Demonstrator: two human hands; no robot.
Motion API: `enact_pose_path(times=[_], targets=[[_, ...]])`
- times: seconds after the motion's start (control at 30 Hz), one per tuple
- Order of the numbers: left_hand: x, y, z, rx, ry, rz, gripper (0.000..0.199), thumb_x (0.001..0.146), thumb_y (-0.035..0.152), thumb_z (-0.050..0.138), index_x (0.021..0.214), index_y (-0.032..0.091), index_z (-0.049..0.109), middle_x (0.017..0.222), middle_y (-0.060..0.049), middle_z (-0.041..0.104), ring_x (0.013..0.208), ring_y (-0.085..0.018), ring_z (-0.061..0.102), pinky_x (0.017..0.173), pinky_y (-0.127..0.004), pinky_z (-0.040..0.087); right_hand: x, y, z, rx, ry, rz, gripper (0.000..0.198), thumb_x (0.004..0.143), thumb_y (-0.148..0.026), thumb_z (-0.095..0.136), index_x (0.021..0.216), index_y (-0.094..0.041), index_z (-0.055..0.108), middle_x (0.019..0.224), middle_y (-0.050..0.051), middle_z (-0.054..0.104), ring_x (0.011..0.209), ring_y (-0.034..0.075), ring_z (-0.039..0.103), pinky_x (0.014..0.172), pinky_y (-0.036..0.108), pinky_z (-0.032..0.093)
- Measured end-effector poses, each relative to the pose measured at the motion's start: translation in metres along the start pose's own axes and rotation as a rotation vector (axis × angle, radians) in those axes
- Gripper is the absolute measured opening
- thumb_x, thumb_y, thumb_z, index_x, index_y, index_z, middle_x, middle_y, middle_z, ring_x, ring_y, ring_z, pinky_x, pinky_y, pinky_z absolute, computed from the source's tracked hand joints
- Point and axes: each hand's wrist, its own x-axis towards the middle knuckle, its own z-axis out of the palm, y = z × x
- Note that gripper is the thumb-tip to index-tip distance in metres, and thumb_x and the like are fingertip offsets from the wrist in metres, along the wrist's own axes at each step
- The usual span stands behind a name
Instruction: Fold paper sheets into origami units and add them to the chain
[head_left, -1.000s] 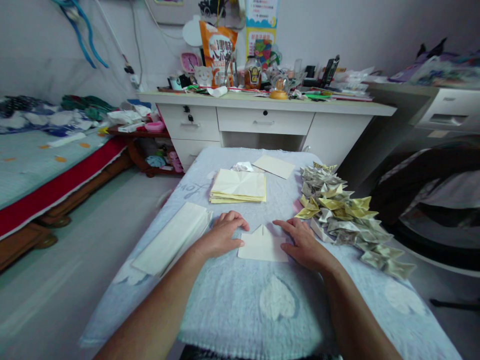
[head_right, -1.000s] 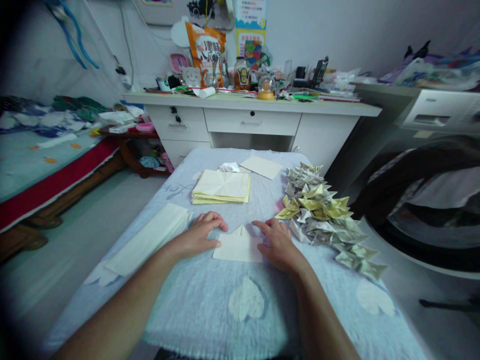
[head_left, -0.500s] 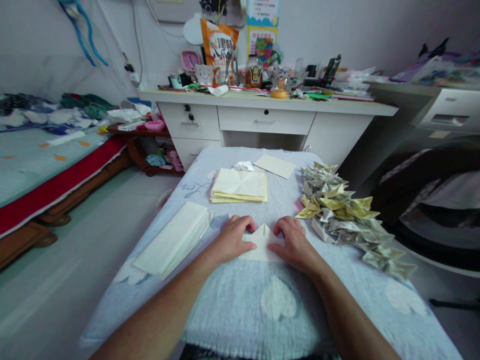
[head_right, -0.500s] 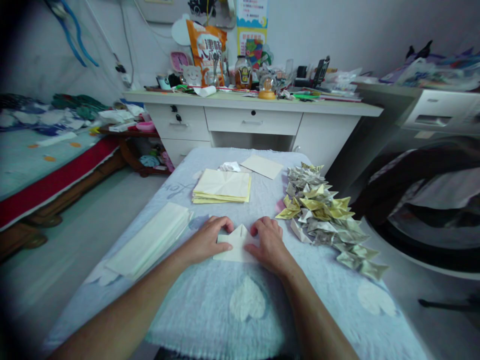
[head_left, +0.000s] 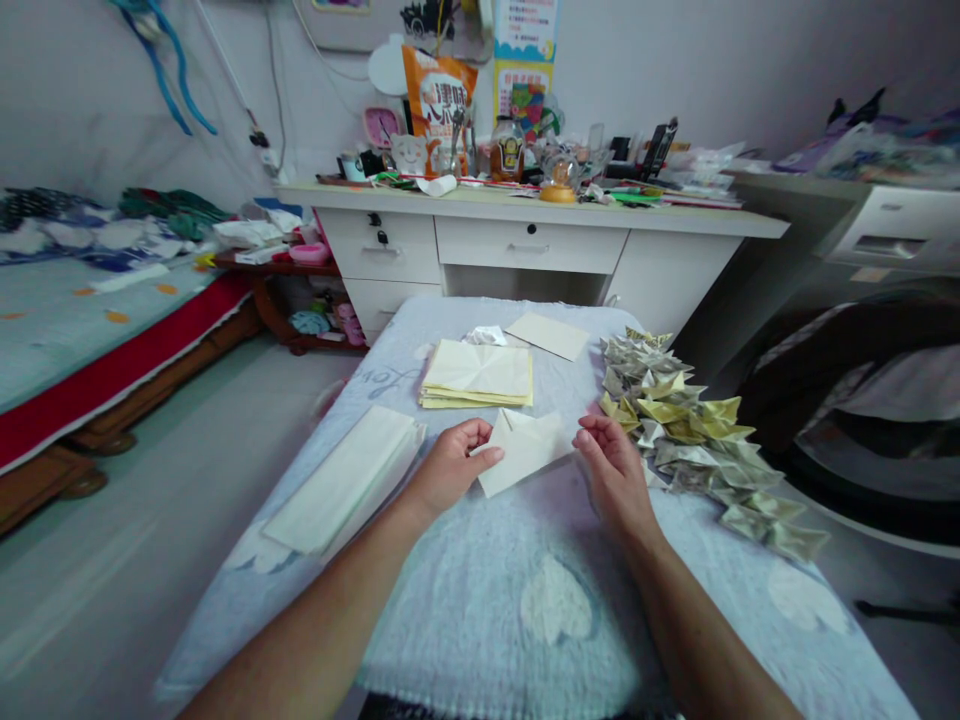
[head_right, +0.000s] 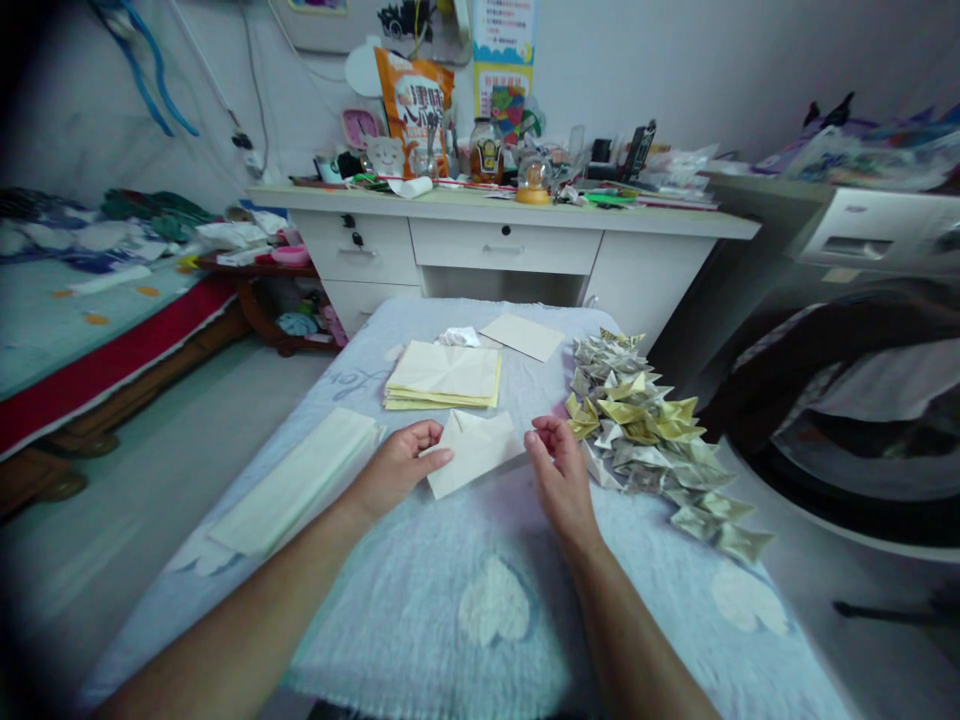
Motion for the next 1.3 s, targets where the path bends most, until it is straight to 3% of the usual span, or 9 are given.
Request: enact_pose_path(times=[0.13, 0.27, 0.43, 0.53, 0.6, 0.77, 0.9, 1.1, 1.3], targets=[[0.0, 0.0, 0.01, -0.102, -0.004, -0.02, 0.041, 0.067, 0.034, 0.073, 0.099, 0.014, 0.058, 0.085, -0.003, 0.066, 0.065, -0.011, 0.055, 0.05, -0.018, 0.038, -0.003, -0.004, 0.013, 0.089, -0.167, 0.008, 0.031, 0.078, -0.041, 0.066, 0.101, -0.022, 0.055, 0.093, 0.003, 0.058, 0.085, 0.017, 0.055, 0.073, 0.027, 0.045], [-0.002, -0.001, 0.02, -0.088, -0.081, -0.025, 0.039, 0.068, 0.035, 0.073, 0.098, 0.013, 0.061, 0.077, -0.002, 0.064, 0.067, -0.013, 0.057, 0.052, -0.02, 0.042, -0.008, -0.005, 0.026, 0.086, -0.309, -0.025, 0.029, 0.076, -0.04, 0.069, 0.096, -0.02, 0.063, 0.097, 0.004, 0.062, 0.089, 0.019, 0.057, 0.076, 0.029, 0.047], [-0.001, -0.01, 0.022, 0.028, -0.134, 0.019, 0.031, 0.069, 0.029, 0.071, 0.095, 0.014, 0.063, 0.074, 0.0, 0.063, 0.066, -0.011, 0.055, 0.062, -0.023, 0.044, -0.011, -0.004, 0.031, 0.26, -0.305, 0.072, 0.03, 0.075, -0.038, 0.069, 0.098, -0.019, 0.066, 0.095, 0.005, 0.069, 0.083, 0.02, 0.062, 0.077, 0.032, 0.049], [0.0, -0.015, 0.018, 0.265, -0.081, 0.021, 0.018, 0.071, 0.024, 0.068, 0.084, 0.014, 0.061, 0.067, 0.003, 0.056, 0.054, -0.007, 0.045, 0.052, -0.019, 0.036, -0.009, -0.008, 0.029, 0.291, -0.253, 0.112, 0.028, 0.074, -0.036, 0.068, 0.095, -0.018, 0.065, 0.09, 0.005, 0.07, 0.079, 0.02, 0.063, 0.075, 0.032, 0.049], [-0.001, -0.016, 0.015, 0.389, -0.044, 0.045, 0.018, 0.073, 0.019, 0.065, 0.09, 0.015, 0.059, 0.073, 0.003, 0.056, 0.05, -0.005, 0.041, 0.05, -0.018, 0.034, -0.007, -0.009, 0.027, 0.263, -0.18, 0.093, 0.026, 0.076, -0.034, 0.065, 0.096, -0.018, 0.064, 0.091, 0.005, 0.07, 0.079, 0.02, 0.062, 0.073, 0.032, 0.048], [-0.009, -0.01, 0.016, 0.64, 0.259, 0.392, 0.068, 0.071, 0.014, 0.069, 0.131, 0.024, 0.037, 0.118, -0.006, 0.051, 0.064, -0.007, 0.048, 0.071, -0.026, 0.047, -0.003, -0.01, 0.017, -0.272, 0.004, -0.214, 0.006, 0.076, -0.016, 0.055, 0.08, -0.019, 0.058, 0.078, 0.002, 0.06, 0.075, 0.018, 0.053, 0.071, 0.03, 0.04], [-0.02, -0.005, 0.019, 0.745, 0.259, 0.609, 0.068, 0.076, 0.015, 0.067, 0.134, 0.027, 0.034, 0.133, -0.009, 0.041, 0.061, -0.005, 0.049, 0.075, -0.027, 0.05, -0.005, -0.011, 0.014, -0.703, -0.015, -0.409, 0.02, 0.066, -0.003, 0.052, 0.078, -0.019, 0.056, 0.079, 0.003, 0.055, 0.079, 0.02, 0.046, 0.071, 0.032, 0.032], [-0.021, -0.006, 0.017, 0.898, 0.042, 0.608, 0.04, 0.072, 0.0, 0.058, 0.104, 0.024, 0.058, 0.11, -0.003, 0.057, 0.096, -0.016, 0.059, 0.086, -0.028, 0.048, -0.009, -0.018, 0.021, -0.936, -0.168, -0.465, 0.024, 0.068, -0.001, 0.051, 0.083, -0.019, 0.057, 0.082, 0.004, 0.055, 0.082, 0.021, 0.043, 0.074, 0.034, 0.028], [-0.016, -0.011, 0.009, 0.868, 0.034, 0.413, 0.024, 0.068, -0.002, 0.051, 0.08, 0.019, 0.053, 0.094, -0.002, 0.059, 0.089, -0.016, 0.057, 0.079, -0.028, 0.045, -0.007, -0.013, 0.018, -0.945, -0.335, -0.399, 0.024, 0.068, -0.003, 0.054, 0.086, -0.02, 0.057, 0.087, 0.004, 0.056, 0.086, 0.021, 0.044, 0.076, 0.033, 0.028]])
